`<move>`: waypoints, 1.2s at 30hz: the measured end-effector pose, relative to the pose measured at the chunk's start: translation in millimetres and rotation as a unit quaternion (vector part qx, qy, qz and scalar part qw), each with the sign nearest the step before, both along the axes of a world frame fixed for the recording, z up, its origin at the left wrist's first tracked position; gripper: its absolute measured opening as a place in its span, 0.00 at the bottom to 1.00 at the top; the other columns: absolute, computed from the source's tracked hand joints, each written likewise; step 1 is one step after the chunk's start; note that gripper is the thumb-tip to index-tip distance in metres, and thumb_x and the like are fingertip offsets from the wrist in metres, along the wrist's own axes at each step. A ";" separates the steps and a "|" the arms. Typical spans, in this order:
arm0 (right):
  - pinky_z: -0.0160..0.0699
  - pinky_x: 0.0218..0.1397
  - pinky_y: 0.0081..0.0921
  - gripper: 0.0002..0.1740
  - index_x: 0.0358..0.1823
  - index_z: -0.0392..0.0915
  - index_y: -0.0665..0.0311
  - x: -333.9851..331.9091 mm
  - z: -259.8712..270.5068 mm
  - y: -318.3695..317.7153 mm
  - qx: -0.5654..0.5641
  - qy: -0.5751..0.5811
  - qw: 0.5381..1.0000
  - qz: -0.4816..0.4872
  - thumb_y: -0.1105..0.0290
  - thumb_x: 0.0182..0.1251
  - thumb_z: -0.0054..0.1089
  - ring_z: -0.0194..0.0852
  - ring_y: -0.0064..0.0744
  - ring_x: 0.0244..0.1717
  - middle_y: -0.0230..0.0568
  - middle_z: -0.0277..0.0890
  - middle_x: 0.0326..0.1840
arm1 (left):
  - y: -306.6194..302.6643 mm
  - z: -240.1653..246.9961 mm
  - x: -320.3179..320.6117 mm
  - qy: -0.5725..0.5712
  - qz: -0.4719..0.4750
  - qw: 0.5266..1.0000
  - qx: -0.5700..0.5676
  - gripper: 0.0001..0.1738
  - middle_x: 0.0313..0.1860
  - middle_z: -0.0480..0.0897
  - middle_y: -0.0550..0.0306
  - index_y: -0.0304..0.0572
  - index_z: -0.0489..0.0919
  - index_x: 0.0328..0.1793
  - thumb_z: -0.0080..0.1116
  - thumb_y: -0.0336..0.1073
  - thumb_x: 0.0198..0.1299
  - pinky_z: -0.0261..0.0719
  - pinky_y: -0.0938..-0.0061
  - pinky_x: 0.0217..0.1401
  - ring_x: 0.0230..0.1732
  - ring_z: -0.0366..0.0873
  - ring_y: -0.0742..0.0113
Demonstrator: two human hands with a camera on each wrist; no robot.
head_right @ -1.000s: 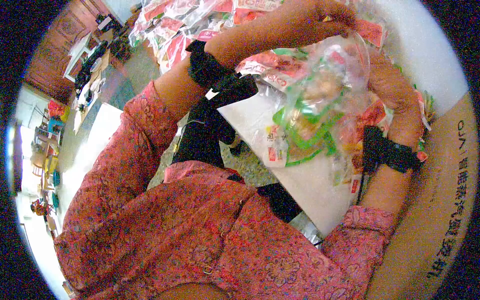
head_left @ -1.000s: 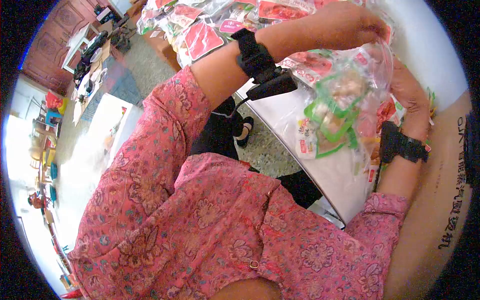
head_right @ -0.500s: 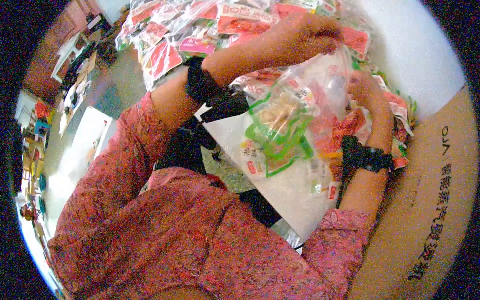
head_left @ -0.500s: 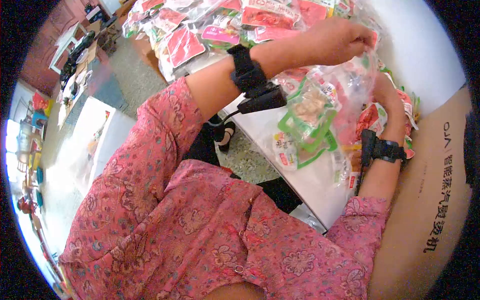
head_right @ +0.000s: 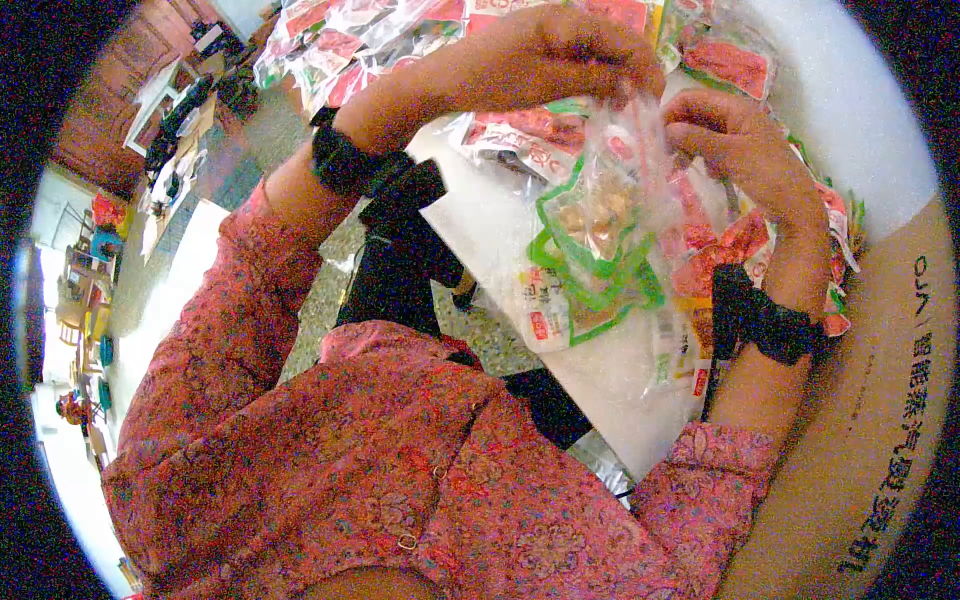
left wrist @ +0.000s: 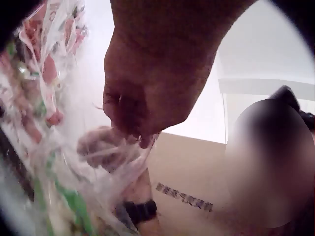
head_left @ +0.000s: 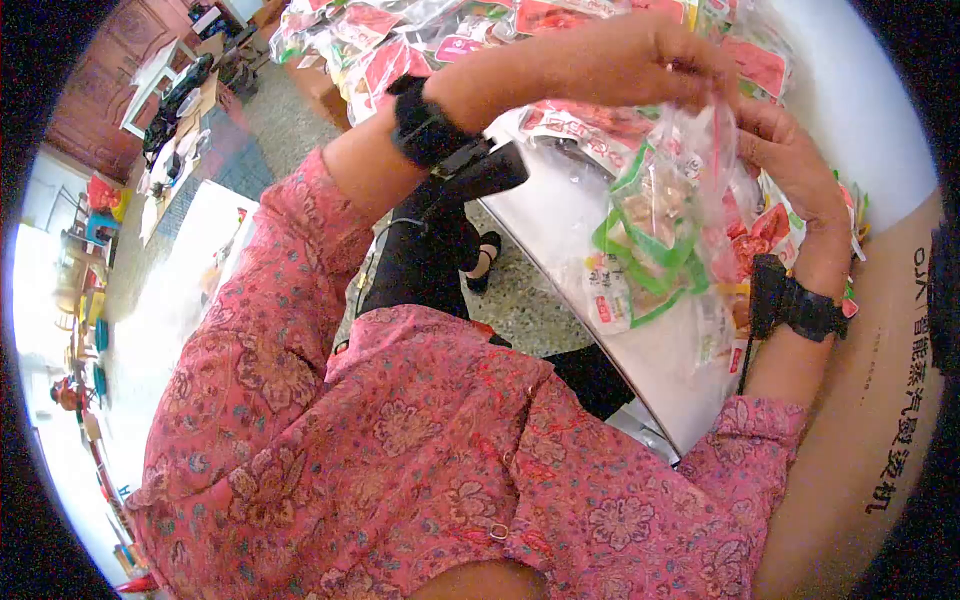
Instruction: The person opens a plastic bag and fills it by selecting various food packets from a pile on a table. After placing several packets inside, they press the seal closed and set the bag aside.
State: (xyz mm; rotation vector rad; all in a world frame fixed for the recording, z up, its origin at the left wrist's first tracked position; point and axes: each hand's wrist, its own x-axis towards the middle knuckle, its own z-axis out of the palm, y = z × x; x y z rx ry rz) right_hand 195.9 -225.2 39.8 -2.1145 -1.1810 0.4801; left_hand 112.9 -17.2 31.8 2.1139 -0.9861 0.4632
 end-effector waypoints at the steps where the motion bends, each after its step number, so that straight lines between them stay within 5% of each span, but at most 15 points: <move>1: 0.64 0.28 0.13 0.09 0.36 0.74 0.62 -1.0 -0.7 1.7 0.000 0.000 1.000 0.000 0.68 0.58 0.48 0.66 0.15 0.28 0.27 0.71 0.26 | -3.3 -0.9 -12.4 0.000 0.000 1.000 0.000 0.11 0.34 0.80 0.54 0.45 0.77 0.43 0.50 0.36 0.55 0.73 0.72 0.38 0.35 0.77 0.63; 3: 0.67 0.31 0.15 0.09 0.36 0.75 0.63 -1.0 -6.3 5.3 0.021 0.041 0.996 0.082 0.70 0.57 0.47 0.67 0.18 0.30 0.28 0.71 0.27 | -14.6 -9.6 -45.5 0.003 -0.048 0.999 0.018 0.07 0.35 0.78 0.55 0.39 0.76 0.38 0.50 0.33 0.56 0.73 0.74 0.42 0.39 0.76 0.65; 6: 0.69 0.35 0.19 0.10 0.36 0.75 0.65 7.2 -11.6 9.3 -0.074 0.007 0.995 0.072 0.71 0.54 0.48 0.69 0.21 0.31 0.32 0.74 0.29 | -27.7 -22.9 -73.1 -0.045 -0.024 0.986 0.158 0.06 0.33 0.74 0.51 0.41 0.72 0.37 0.48 0.30 0.52 0.72 0.65 0.38 0.38 0.73 0.52; 9: 0.71 0.39 0.24 0.12 0.37 0.74 0.66 10.0 -29.8 11.1 -0.086 -0.161 0.982 0.040 0.71 0.50 0.49 0.72 0.27 0.33 0.38 0.76 0.32 | -31.6 -39.0 -84.6 -0.023 -0.026 0.968 0.250 0.10 0.33 0.71 0.52 0.42 0.71 0.38 0.47 0.34 0.48 0.72 0.66 0.37 0.38 0.71 0.54; 11: 0.71 0.42 0.27 0.14 0.37 0.74 0.66 7.0 -24.6 14.6 -0.152 -0.135 0.978 0.038 0.68 0.49 0.50 0.73 0.32 0.35 0.42 0.76 0.34 | -32.1 -42.3 -90.2 -0.047 -0.033 0.964 0.259 0.10 0.34 0.71 0.53 0.42 0.71 0.37 0.47 0.35 0.48 0.72 0.66 0.37 0.38 0.70 0.56; 14: 0.70 0.43 0.24 0.13 0.37 0.74 0.67 0.2 -18.8 15.2 0.015 -0.185 0.982 -0.035 0.72 0.49 0.49 0.72 0.30 0.36 0.40 0.75 0.34 | -30.2 -50.7 -98.2 -0.080 -0.025 0.958 0.273 0.10 0.37 0.70 0.55 0.43 0.70 0.35 0.46 0.37 0.47 0.72 0.68 0.38 0.40 0.69 0.58; 17: 0.69 0.43 0.21 0.11 0.36 0.74 0.67 -9.9 6.1 8.8 0.064 -0.193 0.979 0.012 0.76 0.50 0.45 0.71 0.26 0.35 0.37 0.74 0.33 | -26.5 -62.5 -101.8 -0.094 -0.002 0.957 0.274 0.09 0.38 0.70 0.56 0.42 0.69 0.33 0.46 0.37 0.47 0.72 0.69 0.38 0.41 0.69 0.59; 21: 0.68 0.42 0.19 0.10 0.34 0.74 0.67 -33.3 28.2 4.5 -0.046 -0.006 0.999 0.000 0.77 0.53 0.43 0.69 0.22 0.35 0.33 0.74 0.33 | -25.1 -67.9 -100.3 -0.097 0.012 0.968 0.231 0.07 0.33 0.69 0.58 0.44 0.70 0.31 0.49 0.37 0.47 0.71 0.68 0.36 0.39 0.68 0.61; 25: 0.70 0.38 0.17 0.09 0.36 0.75 0.66 -28.9 11.4 8.7 0.055 -0.130 0.981 0.137 0.76 0.56 0.44 0.71 0.18 0.35 0.32 0.75 0.33 | -18.8 -51.9 -90.7 -0.085 0.046 0.986 0.137 0.09 0.33 0.71 0.51 0.39 0.71 0.36 0.49 0.32 0.48 0.71 0.66 0.39 0.37 0.71 0.54; 29: 0.71 0.41 0.20 0.10 0.38 0.75 0.66 -38.0 23.6 3.3 0.018 -0.009 0.995 0.101 0.75 0.58 0.46 0.72 0.22 0.38 0.34 0.75 0.36 | -22.3 -14.6 -55.6 -0.189 0.076 0.979 -0.003 0.07 0.31 0.74 0.51 0.40 0.73 0.38 0.50 0.33 0.53 0.70 0.64 0.36 0.34 0.72 0.51; 31: 0.71 0.43 0.23 0.09 0.38 0.75 0.67 -32.8 13.7 -3.7 -0.046 0.090 0.989 0.107 0.74 0.58 0.48 0.73 0.26 0.41 0.35 0.75 0.39 | -29.1 0.4 -36.6 -0.160 0.081 0.984 -0.004 0.07 0.30 0.73 0.50 0.39 0.73 0.36 0.50 0.34 0.53 0.70 0.63 0.36 0.34 0.72 0.50; 34: 0.69 0.42 0.21 0.11 0.41 0.74 0.66 -47.0 -10.8 -11.8 0.105 0.050 0.993 0.017 0.74 0.56 0.50 0.71 0.24 0.41 0.32 0.74 0.41 | -45.1 19.6 -25.0 -0.191 0.032 0.980 0.038 0.10 0.28 0.77 0.48 0.42 0.76 0.36 0.49 0.38 0.51 0.71 0.59 0.34 0.33 0.75 0.48; 36: 0.69 0.42 0.22 0.11 0.42 0.74 0.66 -48.9 -20.1 -20.0 0.132 0.058 0.989 -0.014 0.74 0.56 0.51 0.71 0.25 0.41 0.32 0.74 0.41 | -56.2 24.3 -29.7 -0.107 0.072 0.975 0.179 0.12 0.29 0.78 0.49 0.45 0.77 0.38 0.48 0.39 0.50 0.72 0.59 0.36 0.33 0.76 0.49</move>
